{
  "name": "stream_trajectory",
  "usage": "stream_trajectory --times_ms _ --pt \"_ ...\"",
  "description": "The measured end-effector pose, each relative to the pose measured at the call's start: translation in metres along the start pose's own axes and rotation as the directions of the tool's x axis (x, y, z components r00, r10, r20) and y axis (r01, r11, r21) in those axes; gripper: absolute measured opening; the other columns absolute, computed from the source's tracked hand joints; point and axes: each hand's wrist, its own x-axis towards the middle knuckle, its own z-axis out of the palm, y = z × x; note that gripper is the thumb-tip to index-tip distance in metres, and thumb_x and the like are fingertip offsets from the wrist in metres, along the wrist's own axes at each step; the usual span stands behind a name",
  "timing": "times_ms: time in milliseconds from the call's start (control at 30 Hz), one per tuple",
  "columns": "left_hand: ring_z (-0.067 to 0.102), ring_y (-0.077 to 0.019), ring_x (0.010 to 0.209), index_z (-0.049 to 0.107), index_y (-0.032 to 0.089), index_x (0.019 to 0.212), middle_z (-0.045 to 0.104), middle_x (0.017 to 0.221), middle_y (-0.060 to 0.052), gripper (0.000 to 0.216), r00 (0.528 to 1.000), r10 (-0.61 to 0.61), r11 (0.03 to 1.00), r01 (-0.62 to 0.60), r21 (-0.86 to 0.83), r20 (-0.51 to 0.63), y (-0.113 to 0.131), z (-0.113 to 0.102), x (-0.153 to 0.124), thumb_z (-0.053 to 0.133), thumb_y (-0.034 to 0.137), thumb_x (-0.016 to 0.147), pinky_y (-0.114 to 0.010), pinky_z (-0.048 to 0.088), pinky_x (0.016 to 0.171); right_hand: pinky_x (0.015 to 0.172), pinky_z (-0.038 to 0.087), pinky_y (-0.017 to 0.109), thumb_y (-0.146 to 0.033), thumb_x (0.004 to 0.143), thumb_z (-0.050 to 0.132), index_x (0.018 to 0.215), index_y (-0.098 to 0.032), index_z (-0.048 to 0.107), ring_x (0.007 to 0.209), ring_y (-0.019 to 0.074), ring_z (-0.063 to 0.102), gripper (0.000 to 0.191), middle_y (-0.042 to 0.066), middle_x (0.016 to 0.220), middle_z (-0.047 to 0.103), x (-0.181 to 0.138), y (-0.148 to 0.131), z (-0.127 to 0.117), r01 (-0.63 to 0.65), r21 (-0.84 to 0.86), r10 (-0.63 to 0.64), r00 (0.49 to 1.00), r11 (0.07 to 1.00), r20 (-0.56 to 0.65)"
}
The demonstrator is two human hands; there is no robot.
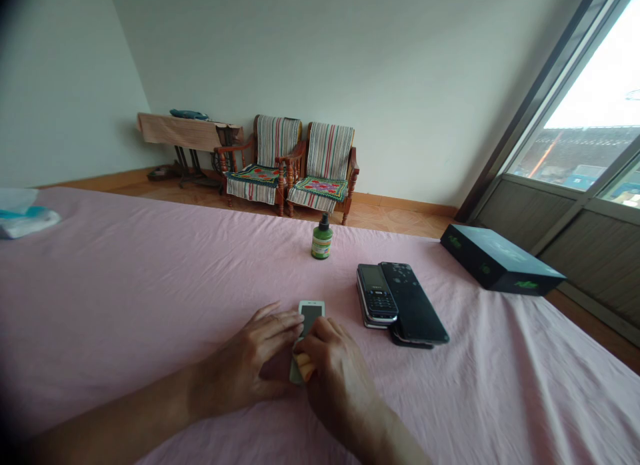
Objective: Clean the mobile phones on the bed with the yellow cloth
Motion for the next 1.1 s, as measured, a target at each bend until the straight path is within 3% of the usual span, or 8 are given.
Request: stream_trajectory --times_ms 333,667,1100 --pt "0.051 -0.0300 0.120 0.055 0.018 0.124 0.059 0.127 -0.013 0.060 1.000 0.001 1.000 -0.002 -0.014 -0.015 -0.001 0.002 0.000 0.075 0.042 0.072 -0.053 0.025 0.110 0.069 0.037 0.026 0.008 0.070 0.051 0.076 -0.018 0.065 0.078 0.0157 0.052 0.030 0.003 0.085 0.058 0.001 -0.004 -0.003 -0.010 0.011 0.010 1.000 1.000 0.016" --pt "0.048 -0.0323 0.123 0.053 0.015 0.128 0.056 0.130 -0.017 0.069 0.999 -0.029 0.999 0.028 0.039 0.017 -0.003 0.003 -0.003 0.076 0.045 0.070 -0.055 0.025 0.109 0.059 0.036 0.022 0.008 0.067 0.048 0.076 -0.018 0.067 0.067 0.0126 0.052 0.033 0.001 0.077 0.053 -0.003 0.010 -0.012 -0.099 -0.022 0.099 0.995 0.995 -0.023" --pt "0.050 -0.0314 0.122 0.053 0.015 0.127 0.057 0.130 -0.016 0.068 1.000 -0.014 0.999 0.014 0.031 0.009 -0.002 0.002 -0.001 0.077 0.044 0.070 -0.054 0.025 0.110 0.065 0.039 0.023 0.009 0.072 0.048 0.084 -0.020 0.069 0.077 0.0137 0.054 0.037 0.002 0.086 0.057 0.000 0.011 -0.010 -0.041 0.025 0.040 0.999 0.999 0.028"
